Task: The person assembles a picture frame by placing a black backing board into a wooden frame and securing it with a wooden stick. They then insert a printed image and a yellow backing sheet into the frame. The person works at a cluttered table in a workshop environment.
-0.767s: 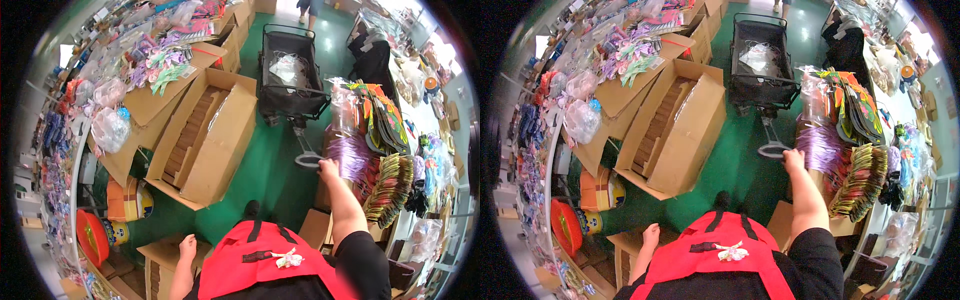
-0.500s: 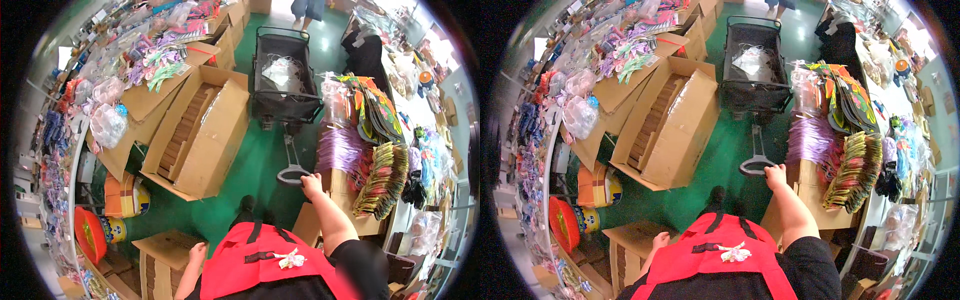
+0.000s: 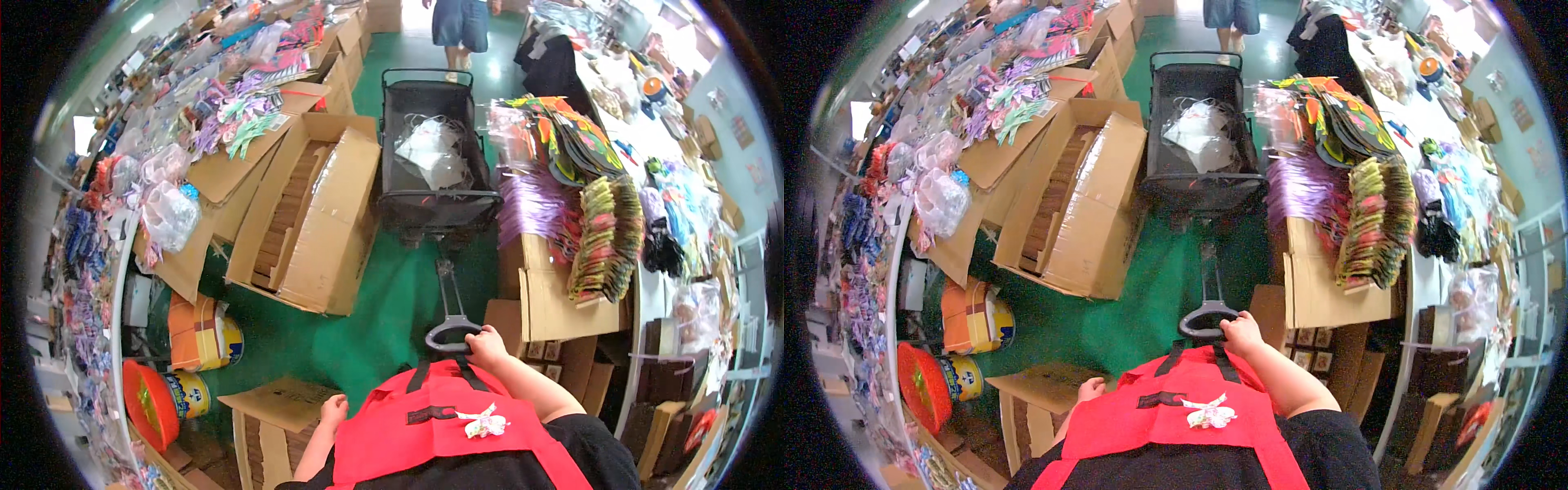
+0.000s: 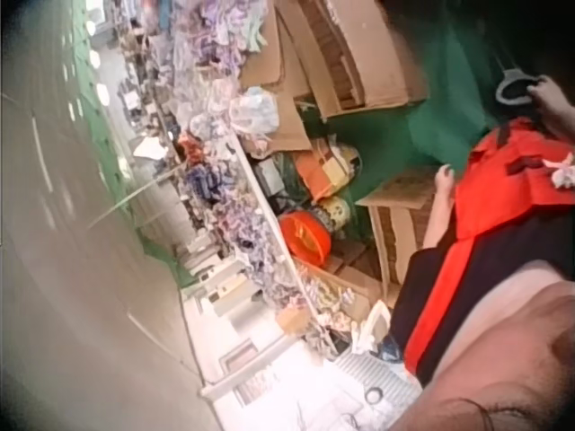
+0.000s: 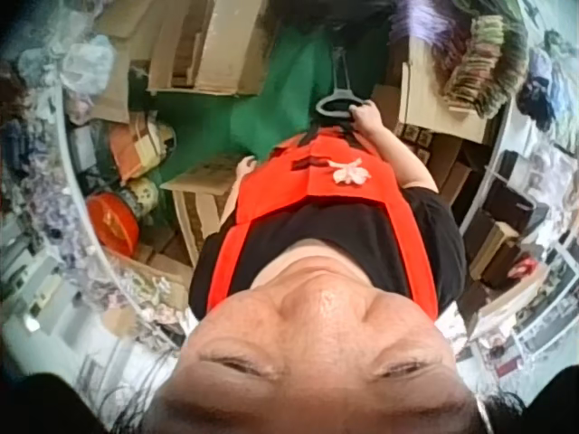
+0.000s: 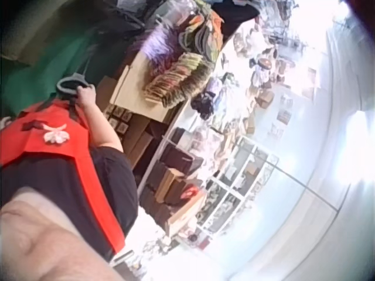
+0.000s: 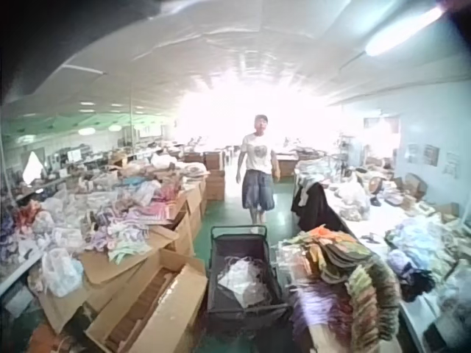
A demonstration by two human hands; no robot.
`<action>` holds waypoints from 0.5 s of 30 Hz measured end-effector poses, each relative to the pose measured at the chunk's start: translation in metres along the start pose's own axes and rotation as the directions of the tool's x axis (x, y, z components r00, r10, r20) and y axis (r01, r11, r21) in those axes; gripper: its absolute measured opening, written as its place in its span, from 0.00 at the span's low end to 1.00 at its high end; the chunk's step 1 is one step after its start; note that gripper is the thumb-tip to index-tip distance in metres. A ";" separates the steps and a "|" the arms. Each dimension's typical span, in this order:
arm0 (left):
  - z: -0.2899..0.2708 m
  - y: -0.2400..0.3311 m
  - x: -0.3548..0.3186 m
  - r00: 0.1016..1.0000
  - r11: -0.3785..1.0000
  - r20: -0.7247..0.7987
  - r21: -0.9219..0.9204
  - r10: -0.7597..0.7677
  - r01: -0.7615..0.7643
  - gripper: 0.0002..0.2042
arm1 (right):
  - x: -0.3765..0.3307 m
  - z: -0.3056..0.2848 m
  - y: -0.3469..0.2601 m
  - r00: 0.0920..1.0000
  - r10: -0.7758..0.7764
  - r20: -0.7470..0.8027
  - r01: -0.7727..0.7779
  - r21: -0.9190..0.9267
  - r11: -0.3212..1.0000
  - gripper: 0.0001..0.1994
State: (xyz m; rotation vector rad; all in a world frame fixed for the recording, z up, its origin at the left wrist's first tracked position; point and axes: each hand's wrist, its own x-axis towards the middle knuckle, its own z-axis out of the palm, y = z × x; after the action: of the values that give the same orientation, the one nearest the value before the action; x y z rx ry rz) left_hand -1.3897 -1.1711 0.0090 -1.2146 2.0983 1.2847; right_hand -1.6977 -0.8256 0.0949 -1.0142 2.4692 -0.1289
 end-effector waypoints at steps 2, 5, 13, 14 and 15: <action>-0.001 -0.048 0.014 0.999 0.999 -0.027 0.040 0.018 -0.017 0.16 | -0.024 0.009 -0.020 0.998 0.015 0.053 -0.016 0.002 1.000 0.15; -0.022 -0.043 0.001 0.996 0.978 -0.030 -0.196 -0.084 0.076 0.17 | -0.058 0.031 -0.045 0.996 -0.060 -0.070 0.059 -0.015 0.998 0.14; -0.013 -0.173 -0.035 0.982 0.937 0.024 -0.292 -0.190 0.189 0.18 | -0.119 0.047 -0.098 0.995 -0.098 0.013 0.095 0.151 0.984 0.11; -0.007 -0.170 -0.040 0.981 0.937 0.013 -0.295 -0.192 0.187 0.18 | -0.124 0.059 -0.100 0.996 -0.079 0.048 0.072 0.131 0.989 0.12; 0.001 -0.174 -0.052 0.979 0.934 -0.004 -0.300 -0.202 0.191 0.18 | -0.132 0.057 -0.107 0.994 -0.082 0.077 0.071 0.129 0.989 0.12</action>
State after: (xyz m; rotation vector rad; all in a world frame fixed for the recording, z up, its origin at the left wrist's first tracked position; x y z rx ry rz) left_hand -1.2165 -1.1814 -0.0451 -1.5400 1.7928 1.5334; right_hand -1.5215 -0.8075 0.1224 -1.0391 2.3174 -0.2595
